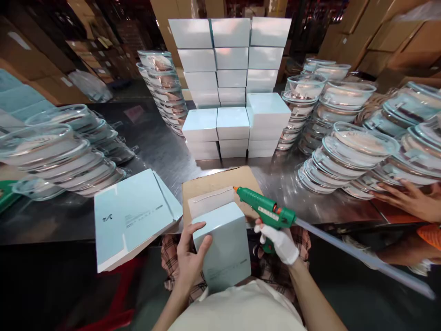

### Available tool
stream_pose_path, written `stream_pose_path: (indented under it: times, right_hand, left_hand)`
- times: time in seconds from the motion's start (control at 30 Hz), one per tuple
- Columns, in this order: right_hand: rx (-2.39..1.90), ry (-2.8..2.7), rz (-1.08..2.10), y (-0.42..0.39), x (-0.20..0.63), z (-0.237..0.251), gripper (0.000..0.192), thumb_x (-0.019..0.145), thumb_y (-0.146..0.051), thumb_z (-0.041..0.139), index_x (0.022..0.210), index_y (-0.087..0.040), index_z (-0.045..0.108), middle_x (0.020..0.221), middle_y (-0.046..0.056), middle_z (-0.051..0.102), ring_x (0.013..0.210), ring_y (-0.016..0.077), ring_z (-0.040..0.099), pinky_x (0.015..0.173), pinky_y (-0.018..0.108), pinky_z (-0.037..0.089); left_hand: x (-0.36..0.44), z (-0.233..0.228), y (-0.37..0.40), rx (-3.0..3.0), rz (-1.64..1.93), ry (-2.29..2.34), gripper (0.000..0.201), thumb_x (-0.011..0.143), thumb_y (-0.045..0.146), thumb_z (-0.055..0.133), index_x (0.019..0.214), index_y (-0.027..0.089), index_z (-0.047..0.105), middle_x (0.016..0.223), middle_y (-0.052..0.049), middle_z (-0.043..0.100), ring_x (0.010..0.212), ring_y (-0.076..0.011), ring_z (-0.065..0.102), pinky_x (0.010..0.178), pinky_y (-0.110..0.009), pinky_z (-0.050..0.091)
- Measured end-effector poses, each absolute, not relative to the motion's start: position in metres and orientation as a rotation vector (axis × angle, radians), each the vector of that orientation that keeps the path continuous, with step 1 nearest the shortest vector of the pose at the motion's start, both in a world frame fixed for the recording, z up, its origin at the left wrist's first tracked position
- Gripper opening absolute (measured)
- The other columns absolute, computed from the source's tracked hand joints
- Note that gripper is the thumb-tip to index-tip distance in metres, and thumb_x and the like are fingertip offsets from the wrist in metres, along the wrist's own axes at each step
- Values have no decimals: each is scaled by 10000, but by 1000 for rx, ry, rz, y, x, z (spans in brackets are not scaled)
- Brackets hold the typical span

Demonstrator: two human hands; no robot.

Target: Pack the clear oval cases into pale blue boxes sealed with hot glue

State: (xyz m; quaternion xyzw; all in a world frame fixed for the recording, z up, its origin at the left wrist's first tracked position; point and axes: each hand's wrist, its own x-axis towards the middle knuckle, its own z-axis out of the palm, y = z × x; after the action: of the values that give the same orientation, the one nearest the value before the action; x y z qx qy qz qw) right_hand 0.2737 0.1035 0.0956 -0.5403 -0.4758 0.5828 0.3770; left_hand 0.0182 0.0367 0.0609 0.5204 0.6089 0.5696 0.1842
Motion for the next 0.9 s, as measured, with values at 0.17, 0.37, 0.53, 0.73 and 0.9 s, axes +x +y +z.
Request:
stream_pose_path:
  times: [0.17,0.37,0.53,0.73,0.9]
  right_hand:
    - [-1514,-1025,1649,158,242,91,509,830,-574,551,1017,-133,720,613,57,679,504,180,596,492,297,513]
    - [-1742,-1208,1489,174,267,109,401,834,-557,694,679,-188,670,517,65,646,533,225,656,534,307,528]
    - [-1333,-1548,1422,159,244,145,492,747,-509,828,1121,-194,775,1081,88,798,1032,276,727,922,375,579]
    - [-974,-1626,1599,155,232,138,706,767,-765,747,1108,-148,771,1127,122,772,1074,290,712,1012,452,547]
    - [-498,-2133,1429,146,257,142,809,796,-819,679,1335,-217,695,1391,156,654,1330,315,600,1159,486,438]
  left_hand:
    - [14,61,35,1470,1675,1666,273,910,437,741,1120,263,733,1126,-67,729,1113,-262,668,993,-393,520]
    - [12,67,32,1436,1719,1593,255,922,452,728,1103,272,734,1078,-48,724,1037,-237,696,895,-340,554]
    - [19,66,33,1498,1686,1513,258,925,491,715,1097,300,734,1128,-62,733,1200,-283,657,1042,-435,509]
    - [30,63,38,1187,1802,1323,390,875,490,780,1179,295,632,1385,-108,618,1343,-310,594,1091,-466,487]
    - [22,61,47,1203,1893,1129,384,904,409,772,1232,324,593,1122,-38,651,1143,-245,692,1001,-408,527]
